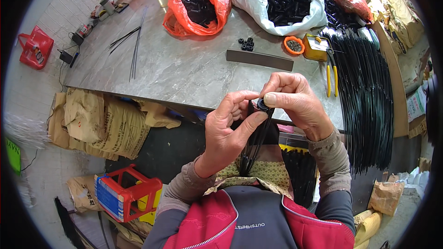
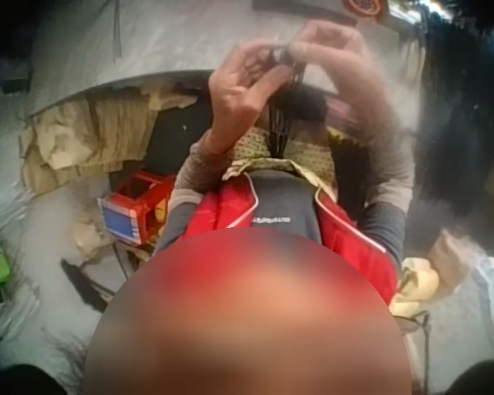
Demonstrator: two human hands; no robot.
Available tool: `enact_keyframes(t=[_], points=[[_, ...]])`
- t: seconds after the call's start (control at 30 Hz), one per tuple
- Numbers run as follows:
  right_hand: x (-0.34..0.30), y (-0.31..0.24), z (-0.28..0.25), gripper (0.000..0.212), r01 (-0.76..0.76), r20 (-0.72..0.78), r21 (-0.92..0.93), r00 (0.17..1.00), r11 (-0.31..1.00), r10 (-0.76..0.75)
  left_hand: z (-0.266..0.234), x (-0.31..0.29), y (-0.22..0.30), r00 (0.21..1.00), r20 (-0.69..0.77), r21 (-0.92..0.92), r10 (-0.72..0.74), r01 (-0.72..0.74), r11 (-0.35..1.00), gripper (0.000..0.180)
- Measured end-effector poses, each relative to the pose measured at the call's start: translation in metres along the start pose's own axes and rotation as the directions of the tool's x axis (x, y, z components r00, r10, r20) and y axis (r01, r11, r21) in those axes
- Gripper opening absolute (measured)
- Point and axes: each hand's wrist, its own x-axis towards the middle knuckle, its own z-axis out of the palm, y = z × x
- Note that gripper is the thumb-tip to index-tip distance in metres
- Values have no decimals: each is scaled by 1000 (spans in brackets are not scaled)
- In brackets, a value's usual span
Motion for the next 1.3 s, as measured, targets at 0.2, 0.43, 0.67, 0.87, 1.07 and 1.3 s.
enact_keyframes(t=[0.2,0.43,0.67,0.87,1.07,1.3], points=[[-2,-2,-3,17,11,2,-31,1000,999,-11,-4,5,3,998,59,73,-2,-2,997,34],[0,-2,1,22,-16,39,-33,999,999,17,-6,2,15,998,9,74,-56,56,996,28],[-12,23,12,30,105,56,167,992,980,-116,-13,-4,23,998,-10,-47,-61,61,997,23],[-27,54,32,23,130,-36,232,991,964,-125,-18,-9,23,1000,-20,-1,-6,6,1000,22],[-31,64,48,15,261,-151,162,960,952,-238,-22,-10,24,999,-17,-39,-37,36,999,21],[-27,74,51,15,350,-188,93,926,932,-328,-26,-5,20,998,-29,-75,-62,59,995,29]])
